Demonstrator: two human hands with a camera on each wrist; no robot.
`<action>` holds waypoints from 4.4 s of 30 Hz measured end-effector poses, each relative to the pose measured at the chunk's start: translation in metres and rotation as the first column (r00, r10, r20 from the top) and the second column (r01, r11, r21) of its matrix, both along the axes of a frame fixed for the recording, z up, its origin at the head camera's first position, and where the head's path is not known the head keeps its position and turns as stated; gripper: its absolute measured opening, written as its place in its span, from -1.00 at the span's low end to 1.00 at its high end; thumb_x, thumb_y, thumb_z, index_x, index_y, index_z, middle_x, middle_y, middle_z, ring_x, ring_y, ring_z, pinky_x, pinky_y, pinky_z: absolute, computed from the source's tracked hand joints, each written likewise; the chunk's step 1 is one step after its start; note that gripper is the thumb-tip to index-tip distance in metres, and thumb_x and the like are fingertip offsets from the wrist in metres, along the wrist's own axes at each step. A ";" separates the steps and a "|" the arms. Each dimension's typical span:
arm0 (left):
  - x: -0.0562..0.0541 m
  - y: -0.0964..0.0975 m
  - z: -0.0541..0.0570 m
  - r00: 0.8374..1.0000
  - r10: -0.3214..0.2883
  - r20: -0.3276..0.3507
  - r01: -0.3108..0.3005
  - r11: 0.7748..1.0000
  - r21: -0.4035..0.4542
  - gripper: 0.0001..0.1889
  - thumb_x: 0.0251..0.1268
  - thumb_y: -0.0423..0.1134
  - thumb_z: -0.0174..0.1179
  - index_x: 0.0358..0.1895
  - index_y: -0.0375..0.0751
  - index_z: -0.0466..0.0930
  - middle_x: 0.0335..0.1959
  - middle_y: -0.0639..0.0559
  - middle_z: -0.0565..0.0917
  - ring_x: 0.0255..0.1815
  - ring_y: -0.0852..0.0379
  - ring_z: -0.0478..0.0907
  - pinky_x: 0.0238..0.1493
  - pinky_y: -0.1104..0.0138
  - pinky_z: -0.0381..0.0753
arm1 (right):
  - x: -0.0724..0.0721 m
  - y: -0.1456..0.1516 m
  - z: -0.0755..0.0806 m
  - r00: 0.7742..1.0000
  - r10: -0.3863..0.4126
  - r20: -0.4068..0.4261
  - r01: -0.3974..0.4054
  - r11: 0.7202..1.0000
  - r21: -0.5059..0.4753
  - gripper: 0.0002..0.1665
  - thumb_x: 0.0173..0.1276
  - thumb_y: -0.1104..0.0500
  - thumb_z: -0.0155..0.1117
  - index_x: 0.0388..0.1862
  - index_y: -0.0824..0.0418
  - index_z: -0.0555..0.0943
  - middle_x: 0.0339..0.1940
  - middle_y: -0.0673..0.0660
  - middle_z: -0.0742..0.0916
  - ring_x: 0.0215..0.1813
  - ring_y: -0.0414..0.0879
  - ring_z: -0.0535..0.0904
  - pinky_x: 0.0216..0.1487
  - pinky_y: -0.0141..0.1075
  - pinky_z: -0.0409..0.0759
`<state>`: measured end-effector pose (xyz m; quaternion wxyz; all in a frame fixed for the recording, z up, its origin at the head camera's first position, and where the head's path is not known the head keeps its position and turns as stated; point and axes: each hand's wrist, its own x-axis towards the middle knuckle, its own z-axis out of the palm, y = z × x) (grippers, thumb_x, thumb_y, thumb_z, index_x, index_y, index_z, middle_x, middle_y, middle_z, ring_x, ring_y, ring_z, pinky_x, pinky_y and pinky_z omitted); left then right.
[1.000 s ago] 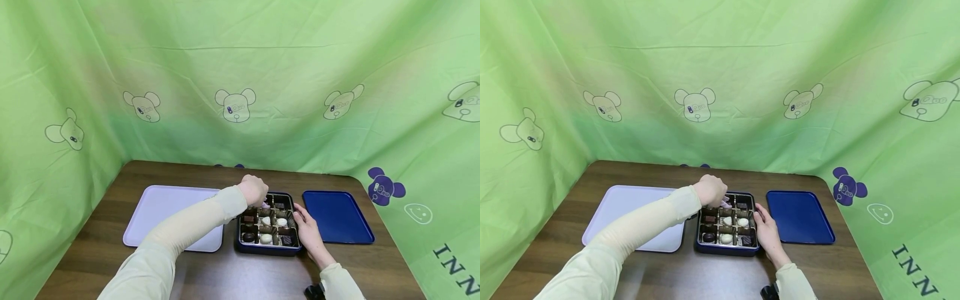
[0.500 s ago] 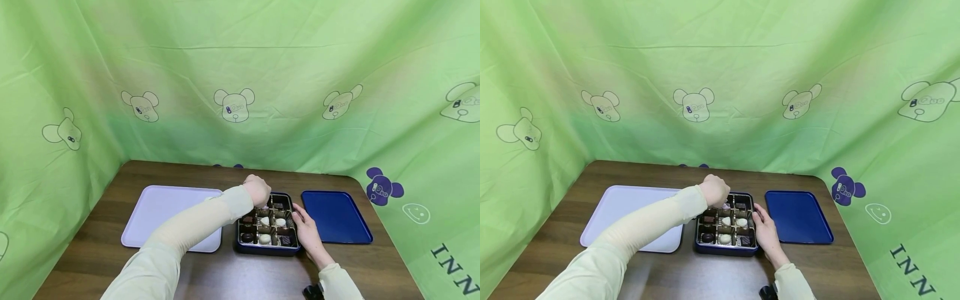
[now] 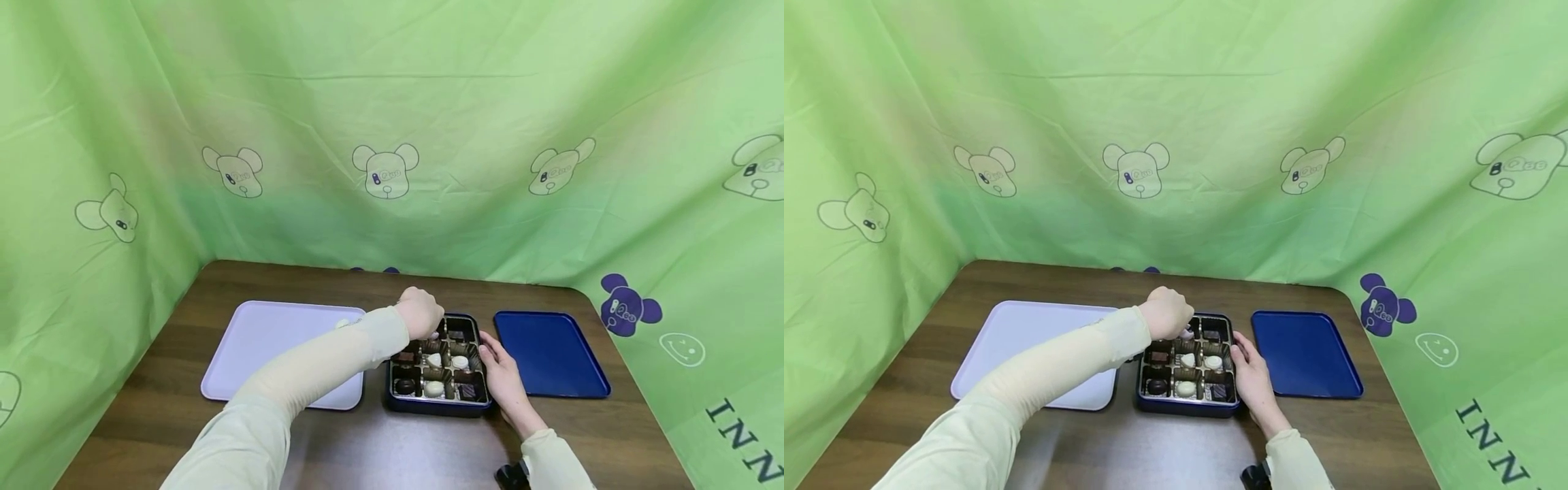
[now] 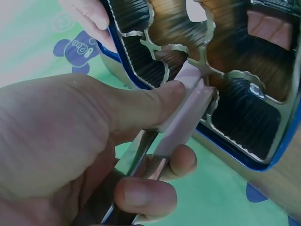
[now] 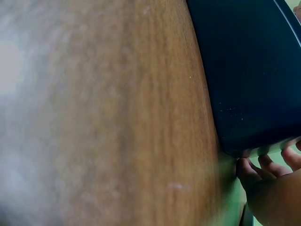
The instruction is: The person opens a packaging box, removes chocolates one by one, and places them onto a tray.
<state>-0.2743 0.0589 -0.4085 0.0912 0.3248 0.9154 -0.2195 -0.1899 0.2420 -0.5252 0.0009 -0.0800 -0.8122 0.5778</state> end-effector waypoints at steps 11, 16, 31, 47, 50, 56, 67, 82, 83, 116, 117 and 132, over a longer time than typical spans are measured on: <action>-0.007 -0.013 0.002 0.999 0.028 0.034 -0.031 0.997 0.073 -0.59 0.35 0.35 0.14 -0.08 0.15 0.67 -0.17 0.19 0.70 -0.23 0.16 0.59 -0.26 0.21 0.58 | 0.000 -0.002 0.001 1.000 -0.012 -0.001 0.012 1.000 -0.004 -0.44 0.68 0.15 -0.09 0.57 0.28 0.22 0.52 0.36 0.38 0.52 0.10 0.25 0.13 -0.67 0.22; -0.008 -0.021 0.009 0.997 0.055 0.061 -0.062 0.992 0.106 -0.65 0.42 0.24 0.13 -0.05 0.12 0.66 -0.18 0.13 0.70 -0.29 0.14 0.56 -0.33 0.19 0.59 | -0.002 -0.002 -0.001 1.000 -0.016 -0.001 0.016 1.000 0.001 -0.44 0.68 0.15 -0.09 0.57 0.27 0.23 0.51 0.36 0.38 0.52 0.11 0.25 0.16 -0.63 0.22; -0.011 -0.049 0.035 0.994 0.098 0.057 -0.108 0.969 0.222 -0.89 0.48 -0.12 0.12 -0.19 0.13 0.65 -0.30 0.11 0.65 -0.32 0.12 0.55 -0.43 0.12 0.59 | -0.002 -0.001 0.000 1.000 -0.016 0.005 0.016 1.000 -0.005 -0.44 0.68 0.15 -0.10 0.57 0.25 0.23 0.50 0.35 0.40 0.51 0.07 0.26 0.13 -0.67 0.23; -0.006 -0.102 0.064 0.988 0.157 -0.003 -0.148 0.939 0.309 -0.77 0.46 0.00 0.19 0.07 0.22 0.72 -0.15 0.08 0.74 -0.28 0.04 0.62 -0.40 0.08 0.63 | 0.000 -0.002 -0.002 1.000 -0.012 -0.026 0.012 1.000 0.001 -0.43 0.69 0.13 -0.10 0.56 0.31 0.22 0.49 0.40 0.40 0.48 0.13 0.29 0.13 -0.69 0.22; -0.005 -0.113 0.065 0.985 0.174 -0.014 -0.161 0.936 0.314 -0.77 0.44 0.00 0.21 0.06 0.19 0.72 -0.18 0.06 0.74 -0.30 0.03 0.62 -0.42 0.07 0.63 | -0.001 -0.001 -0.002 1.000 -0.015 -0.026 0.016 1.000 0.006 -0.44 0.69 0.13 -0.09 0.56 0.30 0.24 0.48 0.39 0.41 0.48 0.13 0.30 0.13 -0.68 0.23; 0.000 -0.134 0.064 0.977 0.211 -0.006 -0.197 0.925 0.324 -0.76 0.44 0.02 0.23 0.09 0.24 0.71 -0.22 0.04 0.72 -0.37 0.02 0.60 -0.55 0.10 0.58 | -0.002 -0.001 -0.002 1.000 -0.016 -0.021 0.016 1.000 0.012 -0.44 0.68 0.14 -0.08 0.55 0.28 0.24 0.49 0.38 0.41 0.49 0.11 0.29 0.15 -0.65 0.22; 0.008 -0.176 0.051 0.964 0.265 0.000 -0.248 0.901 0.356 -0.82 0.43 -0.02 0.25 0.01 0.20 0.71 -0.26 0.01 0.72 -0.33 -0.06 0.65 -0.56 0.09 0.54 | 0.000 0.000 -0.002 1.000 -0.014 -0.021 0.014 1.000 0.014 -0.44 0.68 0.13 -0.08 0.56 0.29 0.24 0.50 0.37 0.40 0.51 0.11 0.27 0.19 -0.62 0.22; 0.016 -0.230 0.021 0.942 0.334 0.031 -0.323 0.875 0.360 -0.87 0.39 -0.13 0.27 -0.07 0.15 0.72 -0.32 -0.06 0.70 -0.44 -0.06 0.56 -0.54 0.06 0.51 | -0.002 -0.001 -0.001 1.000 -0.009 -0.002 0.009 1.000 -0.007 -0.44 0.69 0.15 -0.10 0.57 0.27 0.23 0.51 0.35 0.39 0.50 0.08 0.28 0.15 -0.66 0.23; 0.016 -0.232 0.020 0.941 0.337 0.031 -0.325 0.874 0.360 -0.89 0.39 -0.15 0.27 -0.11 0.14 0.72 -0.35 -0.05 0.69 -0.45 -0.06 0.55 -0.54 0.06 0.51 | -0.002 -0.001 -0.001 1.000 -0.008 0.000 0.008 1.000 -0.013 -0.44 0.69 0.15 -0.10 0.57 0.26 0.23 0.51 0.34 0.39 0.50 0.07 0.29 0.15 -0.66 0.24; 0.021 -0.236 -0.019 0.906 0.390 0.162 -0.421 0.864 0.277 -0.88 0.35 -0.16 0.31 -0.13 -0.01 0.74 -0.23 -0.12 0.71 -0.36 -0.04 0.56 -0.50 0.01 0.61 | -0.003 -0.001 -0.003 1.000 -0.011 0.007 0.011 1.000 -0.022 -0.45 0.68 0.15 -0.09 0.57 0.24 0.24 0.50 0.32 0.41 0.47 0.04 0.31 0.15 -0.65 0.26; 0.022 -0.236 -0.020 0.906 0.390 0.166 -0.422 0.863 0.277 -0.87 0.34 -0.15 0.32 -0.11 -0.01 0.74 -0.22 -0.12 0.71 -0.35 -0.03 0.57 -0.50 0.00 0.62 | -0.003 -0.001 -0.002 1.000 -0.012 0.008 0.012 1.000 -0.020 -0.45 0.68 0.15 -0.09 0.57 0.24 0.24 0.50 0.32 0.41 0.47 0.04 0.32 0.15 -0.65 0.26; 0.020 -0.249 0.013 0.911 0.406 0.075 -0.403 0.835 0.374 -0.71 0.41 -0.05 0.26 0.07 -0.07 0.70 -0.17 -0.20 0.73 -0.21 -0.23 0.68 -0.37 -0.07 0.62 | -0.004 0.001 0.001 1.000 -0.013 -0.010 0.013 1.000 -0.021 -0.43 0.69 0.13 -0.10 0.58 0.27 0.22 0.50 0.35 0.40 0.48 0.05 0.29 0.16 -0.66 0.22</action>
